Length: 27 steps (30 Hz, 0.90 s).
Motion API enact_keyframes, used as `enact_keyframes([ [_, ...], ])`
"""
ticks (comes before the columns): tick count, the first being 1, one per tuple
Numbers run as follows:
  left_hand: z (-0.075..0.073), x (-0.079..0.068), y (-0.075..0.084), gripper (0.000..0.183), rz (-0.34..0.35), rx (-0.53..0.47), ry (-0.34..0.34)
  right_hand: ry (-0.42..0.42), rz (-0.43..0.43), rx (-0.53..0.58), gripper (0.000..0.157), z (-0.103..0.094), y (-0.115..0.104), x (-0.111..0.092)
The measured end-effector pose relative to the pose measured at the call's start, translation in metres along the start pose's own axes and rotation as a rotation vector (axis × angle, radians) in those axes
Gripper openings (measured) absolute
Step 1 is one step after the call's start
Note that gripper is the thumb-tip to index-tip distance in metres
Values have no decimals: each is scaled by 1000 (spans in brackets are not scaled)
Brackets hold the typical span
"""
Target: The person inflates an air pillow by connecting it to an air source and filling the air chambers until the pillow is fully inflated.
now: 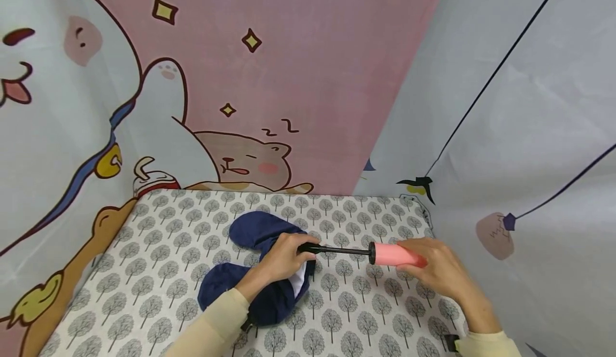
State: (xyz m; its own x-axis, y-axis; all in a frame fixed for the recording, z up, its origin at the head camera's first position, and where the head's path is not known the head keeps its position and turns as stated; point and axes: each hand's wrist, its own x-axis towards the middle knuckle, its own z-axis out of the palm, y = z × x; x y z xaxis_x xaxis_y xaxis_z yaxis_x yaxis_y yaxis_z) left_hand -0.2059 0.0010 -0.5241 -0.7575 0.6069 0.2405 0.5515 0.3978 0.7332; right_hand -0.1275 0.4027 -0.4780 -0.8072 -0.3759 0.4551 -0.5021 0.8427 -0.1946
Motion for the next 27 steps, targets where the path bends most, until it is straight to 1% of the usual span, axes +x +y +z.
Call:
enact_keyframes([
  [4,-3,-1,-3,34,-2,3,16,-7,53,-13,62,-11,6,-9],
  [7,-2,-1,-2,34,2,-1,20,-19,72,-10,60,-11,0,-10],
  [9,0,-2,0,35,2,-9,8,-26,65,-4,58,-5,-8,-7],
  [12,4,-2,2,35,18,-9,-10,-42,26,32,51,9,-23,2],
  [14,6,-1,3,34,20,-8,-11,-33,-18,48,48,20,-32,10],
  [16,7,-1,4,33,22,-2,-4,-12,-64,52,47,29,-40,17],
  [19,8,-1,5,33,20,0,17,40,-103,21,49,40,-49,26],
  [22,8,-1,4,33,25,13,24,63,-118,-3,51,48,-57,31],
  [27,10,0,3,30,37,31,26,56,-124,-16,53,57,-62,33],
])
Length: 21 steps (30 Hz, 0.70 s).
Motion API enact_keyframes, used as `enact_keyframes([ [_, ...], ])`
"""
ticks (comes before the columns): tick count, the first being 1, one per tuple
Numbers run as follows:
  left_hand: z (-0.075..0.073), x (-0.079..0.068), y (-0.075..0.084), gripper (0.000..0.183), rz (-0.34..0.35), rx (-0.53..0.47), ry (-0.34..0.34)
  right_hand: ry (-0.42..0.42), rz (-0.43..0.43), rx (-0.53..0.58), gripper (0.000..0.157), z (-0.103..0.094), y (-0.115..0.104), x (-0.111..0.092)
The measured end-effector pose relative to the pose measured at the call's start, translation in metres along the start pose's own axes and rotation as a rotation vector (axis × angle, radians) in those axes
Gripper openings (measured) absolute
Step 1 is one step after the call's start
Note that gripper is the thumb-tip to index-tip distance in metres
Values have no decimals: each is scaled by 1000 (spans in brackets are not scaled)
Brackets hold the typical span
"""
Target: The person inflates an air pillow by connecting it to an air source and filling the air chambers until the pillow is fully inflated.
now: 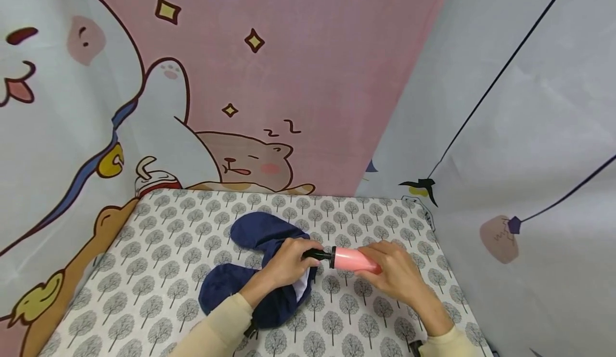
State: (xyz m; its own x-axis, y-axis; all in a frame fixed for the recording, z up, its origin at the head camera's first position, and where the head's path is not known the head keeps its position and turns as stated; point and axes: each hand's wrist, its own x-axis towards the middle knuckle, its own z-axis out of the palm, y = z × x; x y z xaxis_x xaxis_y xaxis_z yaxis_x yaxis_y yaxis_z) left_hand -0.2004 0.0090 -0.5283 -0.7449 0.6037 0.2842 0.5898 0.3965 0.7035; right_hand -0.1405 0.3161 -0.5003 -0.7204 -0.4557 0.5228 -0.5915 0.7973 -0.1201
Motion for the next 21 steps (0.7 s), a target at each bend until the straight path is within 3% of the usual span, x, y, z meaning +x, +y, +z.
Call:
enact_keyframes([
  [10,-2,4,4,31,1,-12,-11,-52,48,38,56,-13,17,-7],
  [21,-4,6,3,34,-4,33,9,-45,59,41,56,-35,45,-21],
])
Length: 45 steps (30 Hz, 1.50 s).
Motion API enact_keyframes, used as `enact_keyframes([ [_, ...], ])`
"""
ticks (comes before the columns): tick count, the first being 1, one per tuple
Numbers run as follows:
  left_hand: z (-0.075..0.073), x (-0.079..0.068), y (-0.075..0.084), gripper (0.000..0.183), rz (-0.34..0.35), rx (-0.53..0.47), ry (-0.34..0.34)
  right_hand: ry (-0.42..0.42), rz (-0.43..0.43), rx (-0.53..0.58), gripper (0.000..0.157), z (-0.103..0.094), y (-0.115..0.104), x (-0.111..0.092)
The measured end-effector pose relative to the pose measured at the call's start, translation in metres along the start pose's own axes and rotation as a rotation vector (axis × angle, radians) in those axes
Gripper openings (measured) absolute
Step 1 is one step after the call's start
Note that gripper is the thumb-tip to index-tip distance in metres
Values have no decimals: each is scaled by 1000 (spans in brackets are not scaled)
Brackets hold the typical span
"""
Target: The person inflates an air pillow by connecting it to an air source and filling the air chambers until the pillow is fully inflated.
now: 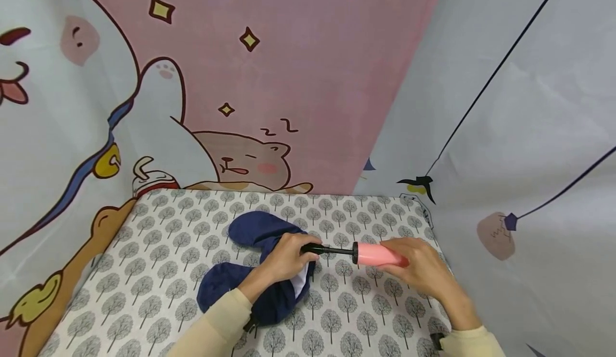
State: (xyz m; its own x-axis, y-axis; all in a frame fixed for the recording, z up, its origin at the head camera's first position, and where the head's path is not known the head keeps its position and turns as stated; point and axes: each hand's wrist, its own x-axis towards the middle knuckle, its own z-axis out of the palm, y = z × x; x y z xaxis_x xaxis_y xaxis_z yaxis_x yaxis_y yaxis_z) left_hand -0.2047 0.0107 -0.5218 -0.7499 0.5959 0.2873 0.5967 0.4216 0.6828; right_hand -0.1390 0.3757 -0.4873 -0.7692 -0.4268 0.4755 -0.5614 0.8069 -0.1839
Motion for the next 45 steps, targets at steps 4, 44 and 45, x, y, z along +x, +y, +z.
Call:
enact_keyframes([
  [4,-2,-1,-2,35,-8,4,5,-5,37,-19,59,-14,10,-10],
  [44,-1,-2,0,36,-16,-68,-28,-15,3,-59,56,1,-14,6],
  [45,-2,-2,-1,36,-17,-65,-30,-15,5,-63,57,-2,-11,4],
])
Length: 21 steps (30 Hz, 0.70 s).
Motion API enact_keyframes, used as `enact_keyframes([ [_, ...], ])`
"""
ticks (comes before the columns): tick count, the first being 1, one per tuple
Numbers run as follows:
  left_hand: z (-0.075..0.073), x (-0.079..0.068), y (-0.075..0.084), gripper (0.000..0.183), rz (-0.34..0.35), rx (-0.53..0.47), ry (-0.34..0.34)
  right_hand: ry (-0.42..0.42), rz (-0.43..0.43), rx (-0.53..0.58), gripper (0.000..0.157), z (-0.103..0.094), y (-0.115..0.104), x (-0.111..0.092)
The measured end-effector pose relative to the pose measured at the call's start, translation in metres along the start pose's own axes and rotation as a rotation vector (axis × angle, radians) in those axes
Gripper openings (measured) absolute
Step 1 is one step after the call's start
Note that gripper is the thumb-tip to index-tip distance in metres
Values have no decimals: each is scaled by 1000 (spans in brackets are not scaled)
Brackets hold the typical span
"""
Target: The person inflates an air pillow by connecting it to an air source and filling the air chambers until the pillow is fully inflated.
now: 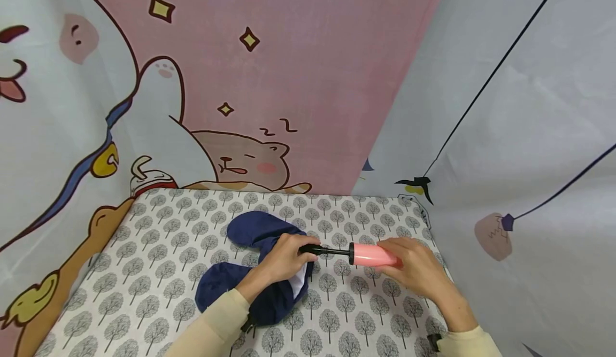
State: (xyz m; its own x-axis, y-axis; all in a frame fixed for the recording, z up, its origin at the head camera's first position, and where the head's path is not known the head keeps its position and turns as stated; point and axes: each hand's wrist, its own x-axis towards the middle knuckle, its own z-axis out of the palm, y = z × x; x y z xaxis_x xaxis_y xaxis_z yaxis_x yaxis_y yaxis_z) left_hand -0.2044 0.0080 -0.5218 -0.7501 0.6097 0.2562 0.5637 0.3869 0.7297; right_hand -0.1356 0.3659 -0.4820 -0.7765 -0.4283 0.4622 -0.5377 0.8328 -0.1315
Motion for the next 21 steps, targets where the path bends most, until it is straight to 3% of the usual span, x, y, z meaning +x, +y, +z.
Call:
enact_keyframes([
  [11,-5,2,-4,35,-13,3,18,-11,117,-9,63,-36,35,-27],
  [17,5,5,1,37,10,-26,-27,29,1,24,58,-12,17,-13],
  [21,9,4,4,37,-4,-6,-11,86,-48,63,54,10,-1,1],
])
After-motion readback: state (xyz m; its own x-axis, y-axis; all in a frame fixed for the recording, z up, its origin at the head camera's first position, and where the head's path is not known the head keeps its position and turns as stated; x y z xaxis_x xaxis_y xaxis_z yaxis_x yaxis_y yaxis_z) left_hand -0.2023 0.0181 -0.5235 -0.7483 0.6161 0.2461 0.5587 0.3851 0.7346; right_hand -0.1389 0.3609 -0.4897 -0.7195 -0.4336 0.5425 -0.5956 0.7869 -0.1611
